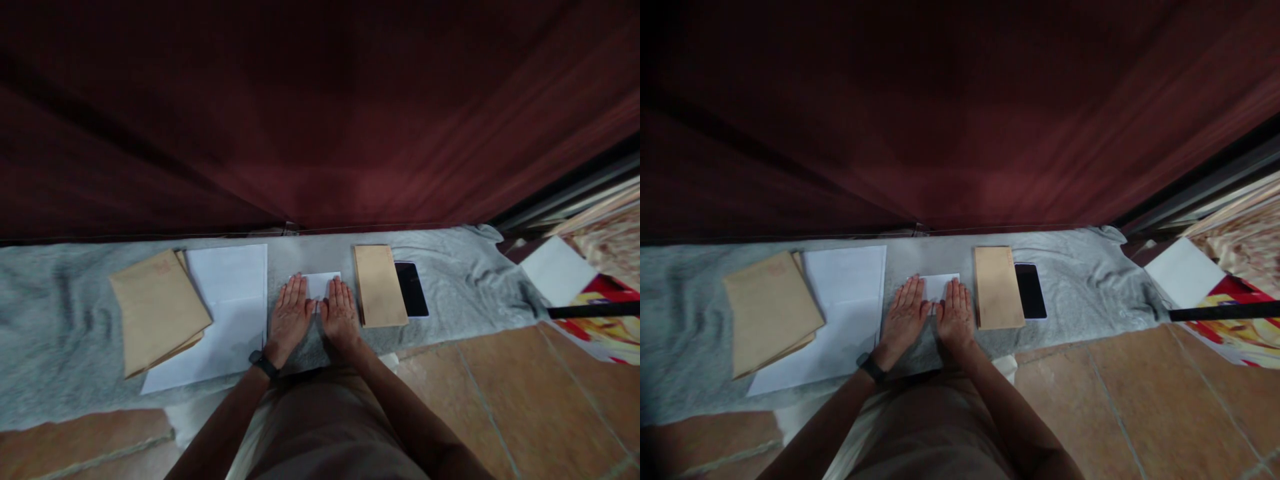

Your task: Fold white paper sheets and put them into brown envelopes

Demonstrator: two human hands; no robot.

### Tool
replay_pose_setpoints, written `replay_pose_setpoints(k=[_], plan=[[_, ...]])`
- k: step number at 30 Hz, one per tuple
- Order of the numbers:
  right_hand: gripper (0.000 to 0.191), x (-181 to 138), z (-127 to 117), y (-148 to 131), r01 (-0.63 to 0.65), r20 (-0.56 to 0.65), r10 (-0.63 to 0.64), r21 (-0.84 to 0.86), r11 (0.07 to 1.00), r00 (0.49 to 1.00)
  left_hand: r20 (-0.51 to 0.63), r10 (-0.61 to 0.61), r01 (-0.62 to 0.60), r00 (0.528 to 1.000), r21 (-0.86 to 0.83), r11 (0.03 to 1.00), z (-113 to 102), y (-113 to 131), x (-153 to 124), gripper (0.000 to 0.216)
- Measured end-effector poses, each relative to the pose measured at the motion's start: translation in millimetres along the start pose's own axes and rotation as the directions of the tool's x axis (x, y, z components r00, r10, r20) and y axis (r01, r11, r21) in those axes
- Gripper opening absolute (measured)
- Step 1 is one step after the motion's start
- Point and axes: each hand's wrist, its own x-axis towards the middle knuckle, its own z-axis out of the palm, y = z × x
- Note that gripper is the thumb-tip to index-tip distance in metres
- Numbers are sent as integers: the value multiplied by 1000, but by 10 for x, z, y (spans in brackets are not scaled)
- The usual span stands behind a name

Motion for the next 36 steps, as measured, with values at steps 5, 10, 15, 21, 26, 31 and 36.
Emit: replay_pose_setpoints(k=[5, 10, 15, 21, 26, 31, 36], plan=[[60, 3, -57, 32, -45, 46, 44, 10, 999, 998, -27, -27, 26, 999, -36, 999, 22, -49, -18, 62], [57, 187, -113, -71, -92, 130, 86, 35, 995, 988, -24, -21, 19, 1000, -72, 997, -3, -53, -2, 60], [54, 341, -39, -203, 23, 163, -40, 103, 994, 986, 21, 30, -29, 999, -54, 998, -46, -89, 8, 56], [58, 263, 62, -34, 13, 113, -15, 23, 1000, 993, -28, 11, -13, 1000, -53, 999, -20, -120, -30, 58], [65, 182, 44, 83, -12, 70, 11, 11, 1000, 998, -51, -32, 30, 998, -55, 998, 9, -152, -66, 60], [65, 143, 48, 73, -42, 46, 41, 13, 999, 998, -68, -68, 66, 995, -38, 997, -30, 4, -122, 60], [63, 132, 46, 81, -59, 56, 57, 32, 998, 997, 37, 101, -99, 994, -71, 993, -21, 201, -183, 58]])
